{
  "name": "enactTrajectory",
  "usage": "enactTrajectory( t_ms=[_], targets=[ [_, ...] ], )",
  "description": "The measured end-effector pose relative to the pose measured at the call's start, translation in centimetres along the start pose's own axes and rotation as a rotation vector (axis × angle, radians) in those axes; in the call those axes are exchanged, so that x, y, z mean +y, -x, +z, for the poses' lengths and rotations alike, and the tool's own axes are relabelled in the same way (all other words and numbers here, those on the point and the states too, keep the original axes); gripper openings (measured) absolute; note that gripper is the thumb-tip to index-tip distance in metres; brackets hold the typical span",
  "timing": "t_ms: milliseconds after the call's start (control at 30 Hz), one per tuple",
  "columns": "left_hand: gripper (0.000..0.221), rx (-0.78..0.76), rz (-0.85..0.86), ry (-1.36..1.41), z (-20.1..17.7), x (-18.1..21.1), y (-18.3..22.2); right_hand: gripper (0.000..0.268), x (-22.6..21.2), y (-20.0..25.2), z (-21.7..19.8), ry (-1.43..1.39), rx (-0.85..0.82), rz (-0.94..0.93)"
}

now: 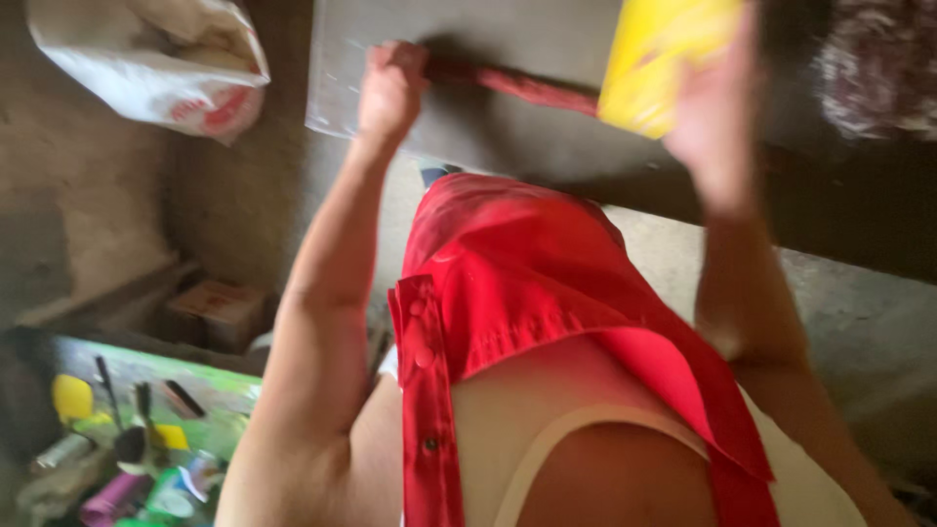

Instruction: The person prepares dough by rolling it into long cylinders, cutting it into small pieces with a yellow scraper, and then kneading a larger portion of dough on a floured surface.

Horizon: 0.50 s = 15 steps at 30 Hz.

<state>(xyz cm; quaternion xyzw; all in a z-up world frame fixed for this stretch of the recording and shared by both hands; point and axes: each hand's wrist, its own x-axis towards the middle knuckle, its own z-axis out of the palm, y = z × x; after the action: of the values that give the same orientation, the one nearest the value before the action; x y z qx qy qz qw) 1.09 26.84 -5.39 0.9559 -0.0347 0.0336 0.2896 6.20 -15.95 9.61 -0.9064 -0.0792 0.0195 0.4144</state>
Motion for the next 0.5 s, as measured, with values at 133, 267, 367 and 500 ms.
enactTrajectory(
  t_ms=[133, 267, 367, 500],
  targets=[
    [0.045, -0.033, 0.208, 0.053, -0.9, -1.6, -1.3, 0.047, -10.9, 1.4, 10.7, 0.212, -0.222, -0.124],
    [0.062, -0.190, 0.116, 0.163, -3.5, -1.4, -1.9, 0.029, -14.7, -0.4, 17.7, 0.227, -0.350, -0.067],
    [0.054, -0.211, 0.200, 0.155, -3.1, -2.1, -2.3, 0.026, -15.1, -0.8, 20.8, 0.240, -0.307, -0.060],
    [0.032, -0.257, 0.252, 0.178, -1.3, -3.3, -2.6, 0.029, -15.5, -0.9, 22.9, 0.239, -0.295, -0.035]
  ],
)
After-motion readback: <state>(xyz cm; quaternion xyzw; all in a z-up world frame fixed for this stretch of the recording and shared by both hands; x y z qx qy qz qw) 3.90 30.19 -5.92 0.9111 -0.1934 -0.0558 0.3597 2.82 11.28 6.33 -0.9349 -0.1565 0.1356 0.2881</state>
